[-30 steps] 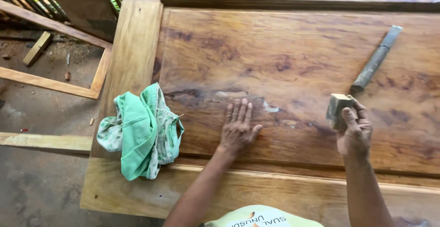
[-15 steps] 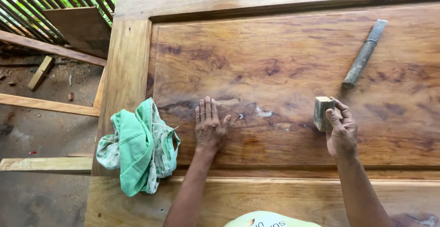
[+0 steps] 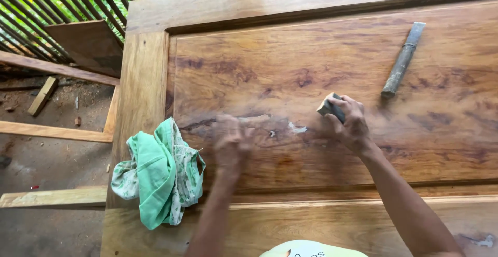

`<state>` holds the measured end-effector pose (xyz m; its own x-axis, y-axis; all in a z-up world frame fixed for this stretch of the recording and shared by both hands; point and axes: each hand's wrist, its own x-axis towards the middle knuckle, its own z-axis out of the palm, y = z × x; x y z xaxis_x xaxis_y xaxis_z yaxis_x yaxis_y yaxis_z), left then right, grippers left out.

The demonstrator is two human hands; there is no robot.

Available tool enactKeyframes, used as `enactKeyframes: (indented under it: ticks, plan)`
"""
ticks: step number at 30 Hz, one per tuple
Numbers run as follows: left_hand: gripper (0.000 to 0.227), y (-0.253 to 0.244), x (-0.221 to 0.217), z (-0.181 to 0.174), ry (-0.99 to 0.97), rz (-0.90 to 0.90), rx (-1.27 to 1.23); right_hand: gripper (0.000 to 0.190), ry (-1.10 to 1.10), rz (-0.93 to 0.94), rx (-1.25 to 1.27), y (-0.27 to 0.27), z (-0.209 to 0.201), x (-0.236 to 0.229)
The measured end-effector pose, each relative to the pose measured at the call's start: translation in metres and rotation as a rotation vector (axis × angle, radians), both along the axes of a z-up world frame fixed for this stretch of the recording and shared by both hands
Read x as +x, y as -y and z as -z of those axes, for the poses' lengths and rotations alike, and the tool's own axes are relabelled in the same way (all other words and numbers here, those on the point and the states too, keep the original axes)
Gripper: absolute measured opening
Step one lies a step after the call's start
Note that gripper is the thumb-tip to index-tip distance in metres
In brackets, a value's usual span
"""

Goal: Sanding and scraping a wooden door panel for refinishing.

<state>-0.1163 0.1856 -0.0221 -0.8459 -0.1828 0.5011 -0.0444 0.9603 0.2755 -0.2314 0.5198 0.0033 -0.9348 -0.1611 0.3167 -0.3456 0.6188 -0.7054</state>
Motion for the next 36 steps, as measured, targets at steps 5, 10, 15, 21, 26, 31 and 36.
enactKeyframes:
  ticks: [5, 10, 15, 21, 26, 31, 36]
  plan:
    - [0.067, 0.142, 0.07, -0.053, 0.036, -0.431, -0.386, 0.045, -0.34, -0.048, 0.369, 0.064, 0.032, -0.022]
    - [0.079, 0.201, 0.098, -0.051, 0.095, -0.529, 0.058, 0.052, -0.361, -0.293, 0.253, 0.21, 0.039, -0.004]
    - [0.081, 0.218, 0.107, -0.014, 0.195, -0.592, 0.168, 0.053, -0.459, -0.439, 0.273, 0.217, 0.005, 0.0]
    - [0.076, 0.214, 0.105, -0.02, 0.177, -0.602, 0.139, 0.049, -0.448, -0.436, 0.321, 0.167, 0.013, -0.017]
    - [0.081, 0.203, 0.098, -0.033, 0.154, -0.581, 0.099, 0.048, -0.454, -0.492, 0.259, 0.246, 0.029, -0.006]
    - [0.08, 0.205, 0.106, -0.019, 0.103, -0.592, -0.003, 0.049, -0.469, -0.5, 0.291, 0.206, 0.026, -0.017]
    - [0.087, 0.203, 0.103, -0.03, 0.112, -0.569, 0.082, 0.048, -0.473, -0.474, 0.356, 0.153, 0.02, -0.027]
